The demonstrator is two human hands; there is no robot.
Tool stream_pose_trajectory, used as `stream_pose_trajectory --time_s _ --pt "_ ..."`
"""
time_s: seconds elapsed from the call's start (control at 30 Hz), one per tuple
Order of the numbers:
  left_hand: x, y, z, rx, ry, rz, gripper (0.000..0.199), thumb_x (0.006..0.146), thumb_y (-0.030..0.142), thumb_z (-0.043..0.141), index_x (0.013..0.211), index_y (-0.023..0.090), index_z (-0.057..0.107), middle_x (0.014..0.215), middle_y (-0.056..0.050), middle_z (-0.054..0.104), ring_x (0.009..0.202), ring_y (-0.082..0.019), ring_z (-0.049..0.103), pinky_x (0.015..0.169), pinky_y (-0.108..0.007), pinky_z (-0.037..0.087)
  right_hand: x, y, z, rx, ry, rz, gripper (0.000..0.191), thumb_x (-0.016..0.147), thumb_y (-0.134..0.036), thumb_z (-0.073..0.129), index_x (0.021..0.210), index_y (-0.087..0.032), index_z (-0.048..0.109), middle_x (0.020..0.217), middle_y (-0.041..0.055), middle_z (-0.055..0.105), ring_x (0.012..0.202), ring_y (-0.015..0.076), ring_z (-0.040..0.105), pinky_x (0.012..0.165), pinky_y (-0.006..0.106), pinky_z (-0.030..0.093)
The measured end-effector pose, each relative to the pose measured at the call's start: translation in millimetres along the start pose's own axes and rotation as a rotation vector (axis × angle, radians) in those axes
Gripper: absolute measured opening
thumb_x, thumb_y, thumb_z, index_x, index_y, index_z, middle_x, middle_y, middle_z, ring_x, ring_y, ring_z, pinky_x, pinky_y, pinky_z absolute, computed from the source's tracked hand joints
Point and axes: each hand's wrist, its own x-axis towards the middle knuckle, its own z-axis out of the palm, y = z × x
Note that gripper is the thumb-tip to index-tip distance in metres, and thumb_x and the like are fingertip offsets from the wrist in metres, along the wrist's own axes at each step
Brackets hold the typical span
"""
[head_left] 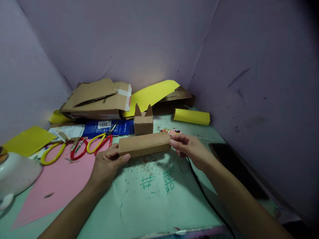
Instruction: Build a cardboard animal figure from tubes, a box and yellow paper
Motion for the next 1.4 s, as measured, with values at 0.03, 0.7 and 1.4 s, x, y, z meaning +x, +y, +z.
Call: stream_pose_trajectory --time_s 0.03,0.7,1.4 --pt "-0.4 1.0 1.0 0.045 -0.015 -0.013 0.024 0.058 0.032 0.075 0.078 0.019 0.074 0.09 -0.003 0.067 0.085 -0.02 0.058 0.074 -0.029 0.045 3.0 2.3 4.7 0.074 -0.025 0.022 0.022 0.065 -0.034 0.069 0.075 -0.016 0.061 0.052 -0.0041 0.052 0.041 0.0074 0.043 0.036 0.018 0.03" --pt "7.8 -5.2 0.8 0.13 -0.363 -0.35 0.019 0.059 0.028 0.073 0.056 0.016 0.057 0.041 0.006 0.042 0.036 -0.005 0.032 0.036 -0.018 0.019 -2.1 17.9 31.7 0.04 -0.155 0.108 0.021 0.074 -0.008 0.061 0.085 -0.019 0.047 0.05 -0.0086 0.053 0.031 0.0067 0.051 0.026 0.014 0.038" --pt "3.9 5.2 12.8 0.249 -0.285 -0.337 0.039 0.066 0.029 0.067 0.038 0.02 0.042 0.026 0.006 0.035 0.026 -0.005 0.024 0.032 -0.021 0.012 2.1 29.7 37.8 -0.074 -0.053 0.038 0.022 0.077 -0.015 0.061 0.091 -0.022 0.046 0.05 -0.0082 0.054 0.033 0.0124 0.056 0.028 0.023 0.046"
